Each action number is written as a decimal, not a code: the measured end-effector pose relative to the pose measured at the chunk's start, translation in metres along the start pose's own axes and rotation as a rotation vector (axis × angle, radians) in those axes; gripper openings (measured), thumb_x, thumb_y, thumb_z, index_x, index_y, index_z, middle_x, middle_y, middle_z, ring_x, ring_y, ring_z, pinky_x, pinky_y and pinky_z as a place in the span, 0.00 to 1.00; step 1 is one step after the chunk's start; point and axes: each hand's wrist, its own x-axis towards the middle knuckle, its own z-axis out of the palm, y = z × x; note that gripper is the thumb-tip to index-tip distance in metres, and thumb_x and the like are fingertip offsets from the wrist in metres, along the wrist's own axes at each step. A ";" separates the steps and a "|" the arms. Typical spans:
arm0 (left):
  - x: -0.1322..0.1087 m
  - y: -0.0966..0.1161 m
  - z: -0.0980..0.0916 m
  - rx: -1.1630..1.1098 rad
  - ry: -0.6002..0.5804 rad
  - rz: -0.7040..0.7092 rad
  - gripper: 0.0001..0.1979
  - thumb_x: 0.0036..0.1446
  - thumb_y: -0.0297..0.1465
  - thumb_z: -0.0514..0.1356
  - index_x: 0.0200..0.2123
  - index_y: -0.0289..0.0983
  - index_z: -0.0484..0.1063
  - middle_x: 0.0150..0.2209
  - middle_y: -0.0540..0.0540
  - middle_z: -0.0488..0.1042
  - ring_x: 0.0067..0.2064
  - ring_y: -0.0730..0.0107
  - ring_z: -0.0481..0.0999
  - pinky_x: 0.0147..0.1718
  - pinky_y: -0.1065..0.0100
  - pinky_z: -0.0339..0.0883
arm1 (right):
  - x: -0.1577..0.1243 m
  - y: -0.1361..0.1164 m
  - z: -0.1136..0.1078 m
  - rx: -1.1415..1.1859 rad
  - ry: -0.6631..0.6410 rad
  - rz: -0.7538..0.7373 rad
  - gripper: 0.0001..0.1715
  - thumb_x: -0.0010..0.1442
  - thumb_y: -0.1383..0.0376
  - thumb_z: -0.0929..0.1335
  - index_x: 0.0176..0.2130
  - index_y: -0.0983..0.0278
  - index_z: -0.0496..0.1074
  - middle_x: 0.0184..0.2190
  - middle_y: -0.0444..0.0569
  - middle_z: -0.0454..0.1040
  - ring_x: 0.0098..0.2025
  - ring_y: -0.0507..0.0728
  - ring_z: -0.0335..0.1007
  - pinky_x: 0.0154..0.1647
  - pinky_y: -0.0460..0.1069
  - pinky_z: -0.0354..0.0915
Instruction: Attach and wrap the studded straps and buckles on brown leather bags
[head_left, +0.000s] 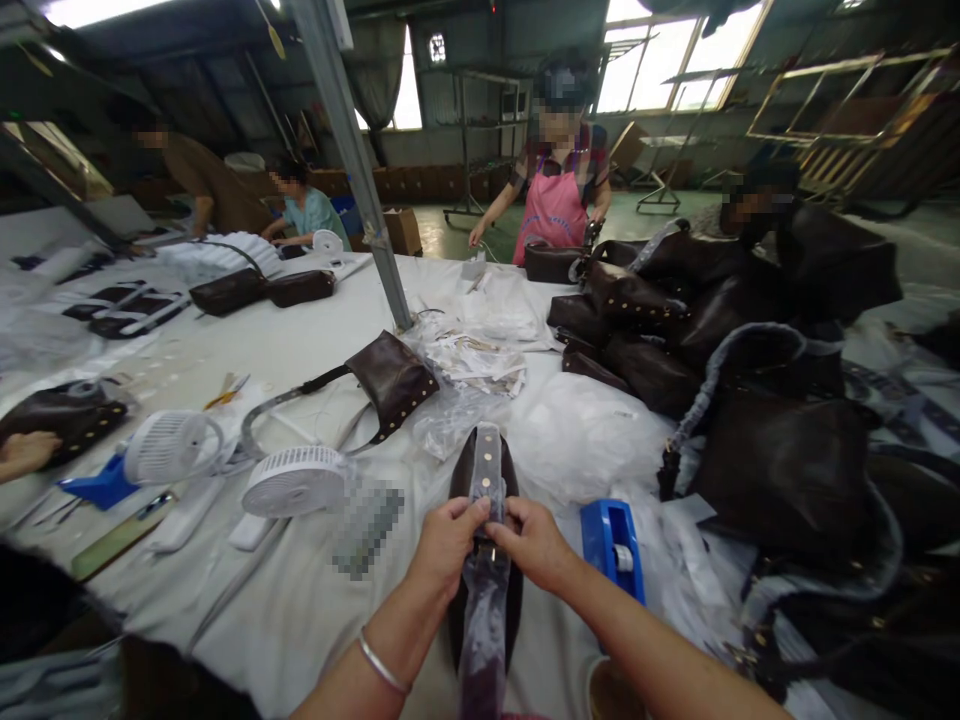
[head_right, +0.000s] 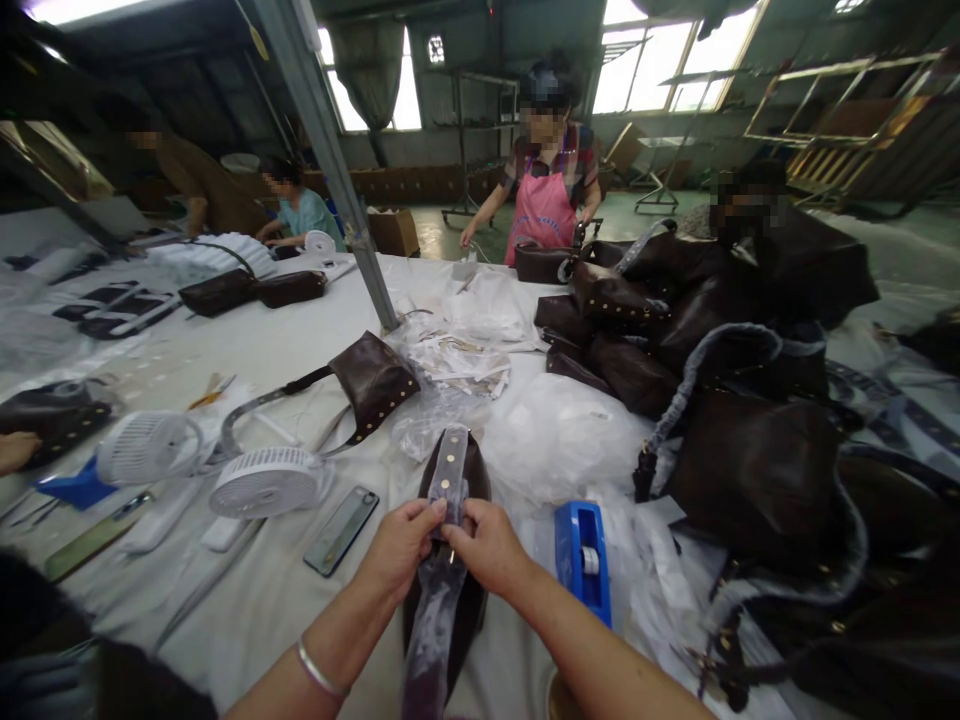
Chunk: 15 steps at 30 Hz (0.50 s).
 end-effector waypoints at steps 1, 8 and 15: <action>0.000 0.000 0.001 0.009 0.009 0.001 0.19 0.48 0.44 0.67 0.28 0.32 0.74 0.19 0.54 0.68 0.19 0.81 0.59 0.19 0.74 0.50 | 0.001 0.002 0.001 0.045 -0.018 0.019 0.07 0.54 0.65 0.69 0.26 0.66 0.70 0.20 0.39 0.60 0.23 0.49 0.54 0.25 0.45 0.52; -0.006 0.001 -0.008 0.205 0.017 0.058 0.17 0.53 0.42 0.64 0.37 0.34 0.76 0.23 0.51 0.73 0.26 0.71 0.70 0.26 0.71 0.60 | 0.007 0.003 -0.005 0.215 -0.037 0.079 0.13 0.52 0.59 0.71 0.29 0.68 0.75 0.19 0.40 0.65 0.23 0.49 0.57 0.25 0.45 0.54; -0.048 -0.030 -0.024 0.817 -0.101 0.070 0.14 0.55 0.42 0.60 0.27 0.37 0.67 0.22 0.52 0.68 0.25 0.71 0.67 0.25 0.70 0.56 | 0.006 -0.002 -0.017 0.595 -0.009 0.312 0.19 0.47 0.54 0.74 0.32 0.67 0.77 0.25 0.46 0.77 0.24 0.51 0.68 0.25 0.46 0.61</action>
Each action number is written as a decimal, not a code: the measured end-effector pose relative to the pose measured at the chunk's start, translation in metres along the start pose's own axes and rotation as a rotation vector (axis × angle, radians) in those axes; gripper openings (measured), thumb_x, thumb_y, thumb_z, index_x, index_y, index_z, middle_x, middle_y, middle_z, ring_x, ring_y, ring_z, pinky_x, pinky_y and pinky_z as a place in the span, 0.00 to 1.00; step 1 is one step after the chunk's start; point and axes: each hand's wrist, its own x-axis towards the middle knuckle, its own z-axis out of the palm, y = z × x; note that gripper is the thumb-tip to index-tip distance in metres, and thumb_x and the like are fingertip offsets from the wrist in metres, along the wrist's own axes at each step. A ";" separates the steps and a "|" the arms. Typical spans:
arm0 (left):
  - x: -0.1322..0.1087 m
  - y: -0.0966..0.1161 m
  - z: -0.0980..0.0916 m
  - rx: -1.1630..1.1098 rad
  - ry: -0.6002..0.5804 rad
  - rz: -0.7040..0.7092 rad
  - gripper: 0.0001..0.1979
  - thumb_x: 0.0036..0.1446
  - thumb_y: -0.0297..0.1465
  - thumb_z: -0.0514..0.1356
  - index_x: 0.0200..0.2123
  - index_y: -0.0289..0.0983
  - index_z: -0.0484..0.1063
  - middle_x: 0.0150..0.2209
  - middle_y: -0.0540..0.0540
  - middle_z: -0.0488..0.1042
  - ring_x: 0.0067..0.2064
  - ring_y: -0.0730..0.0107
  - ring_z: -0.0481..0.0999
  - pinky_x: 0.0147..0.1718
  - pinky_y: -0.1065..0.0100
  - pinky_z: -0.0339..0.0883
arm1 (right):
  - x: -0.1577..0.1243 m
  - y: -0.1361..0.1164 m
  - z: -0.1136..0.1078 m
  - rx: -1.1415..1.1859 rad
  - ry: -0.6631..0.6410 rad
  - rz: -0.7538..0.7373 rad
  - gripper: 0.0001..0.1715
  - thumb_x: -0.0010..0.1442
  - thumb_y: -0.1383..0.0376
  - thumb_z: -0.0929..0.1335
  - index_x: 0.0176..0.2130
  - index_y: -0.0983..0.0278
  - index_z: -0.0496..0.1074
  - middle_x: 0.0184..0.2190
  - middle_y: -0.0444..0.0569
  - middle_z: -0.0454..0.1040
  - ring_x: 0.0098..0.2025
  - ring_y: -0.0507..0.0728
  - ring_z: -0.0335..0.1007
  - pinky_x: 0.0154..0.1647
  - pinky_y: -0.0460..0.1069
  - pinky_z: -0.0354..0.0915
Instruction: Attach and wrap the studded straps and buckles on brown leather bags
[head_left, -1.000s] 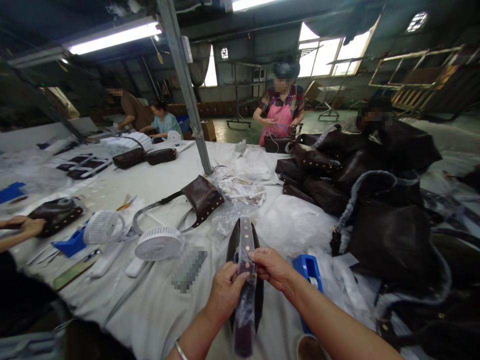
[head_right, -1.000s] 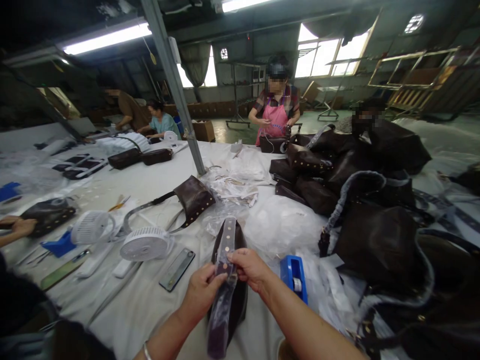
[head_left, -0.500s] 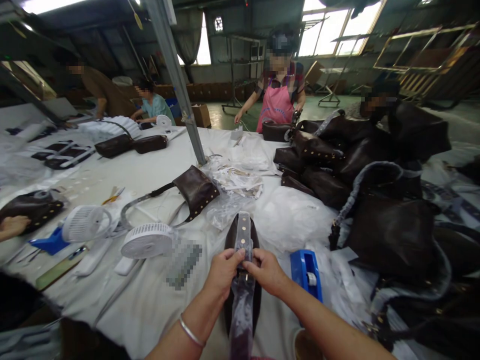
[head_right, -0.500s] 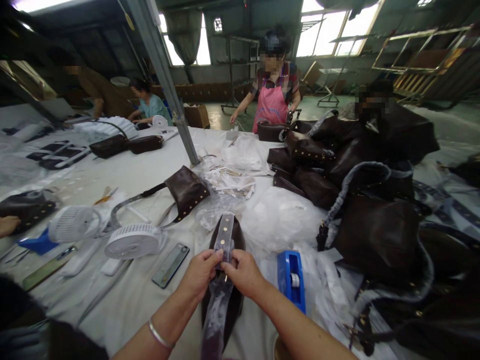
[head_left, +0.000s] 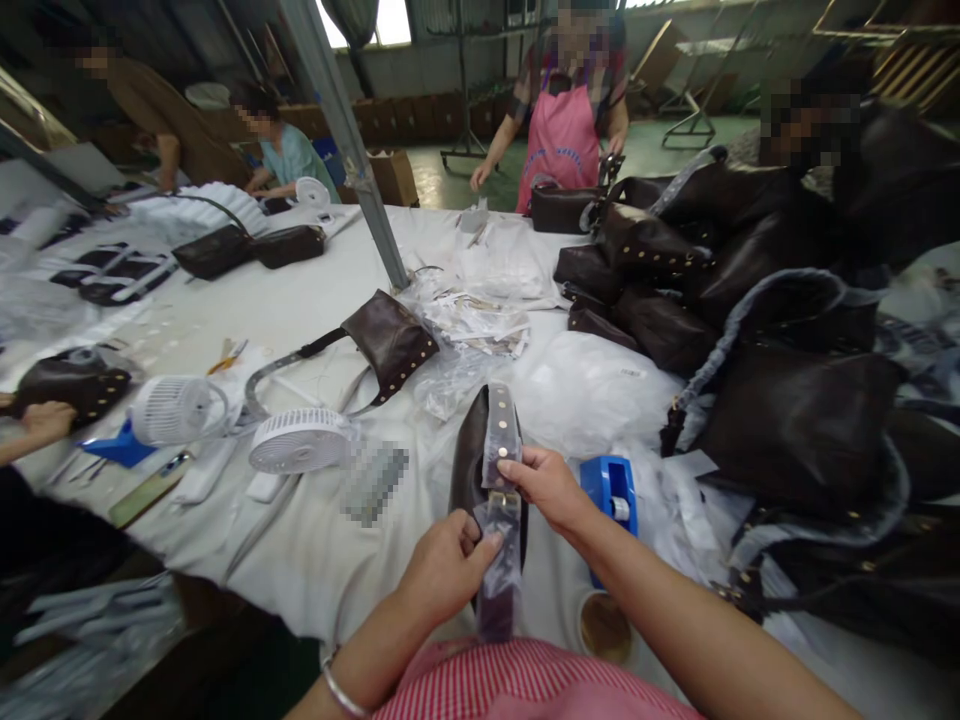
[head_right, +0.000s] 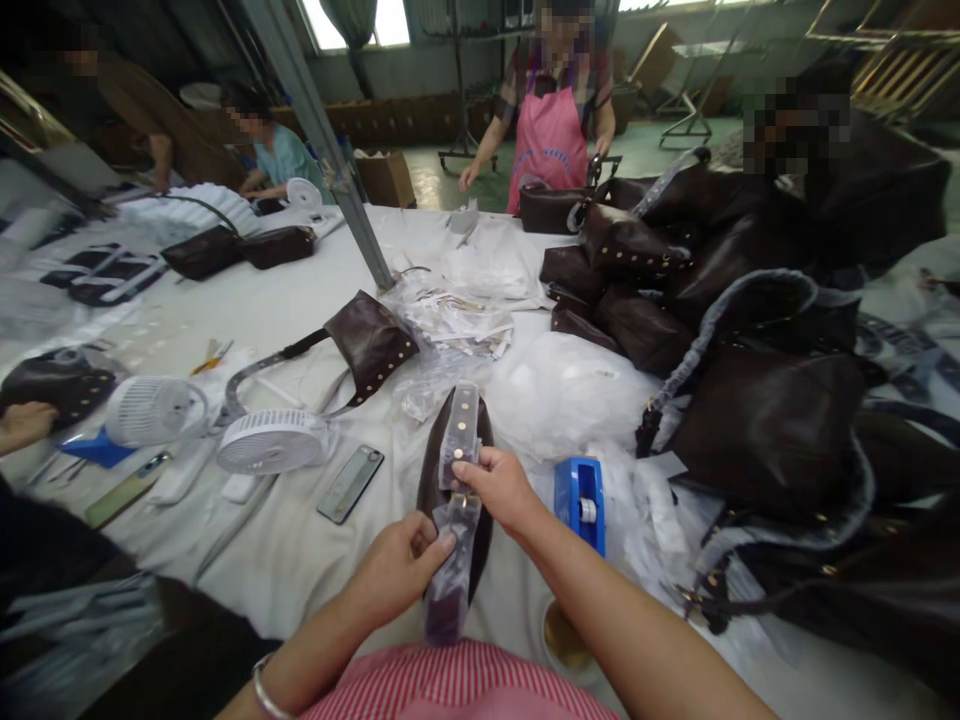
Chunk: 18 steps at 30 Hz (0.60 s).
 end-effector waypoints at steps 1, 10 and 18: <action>-0.004 -0.002 0.004 -0.043 -0.061 -0.026 0.14 0.55 0.42 0.61 0.27 0.37 0.67 0.22 0.53 0.68 0.25 0.71 0.67 0.25 0.70 0.55 | -0.001 -0.001 0.000 0.025 0.005 0.026 0.19 0.46 0.54 0.75 0.32 0.67 0.77 0.24 0.46 0.77 0.22 0.50 0.66 0.23 0.45 0.58; -0.025 0.014 0.019 -0.629 -0.230 -0.301 0.14 0.48 0.38 0.65 0.27 0.37 0.63 0.19 0.56 0.64 0.19 0.77 0.62 0.19 0.73 0.52 | -0.014 -0.002 0.000 0.171 -0.020 0.068 0.20 0.47 0.54 0.75 0.29 0.68 0.72 0.24 0.46 0.75 0.14 0.41 0.45 0.15 0.42 0.36; -0.059 -0.007 0.010 -1.043 -0.254 -0.231 0.26 0.46 0.52 0.66 0.36 0.37 0.67 0.29 0.44 0.76 0.28 0.65 0.75 0.31 0.65 0.66 | -0.030 -0.001 0.010 0.247 -0.054 0.099 0.21 0.48 0.55 0.76 0.30 0.67 0.69 0.22 0.43 0.71 0.15 0.40 0.41 0.15 0.41 0.36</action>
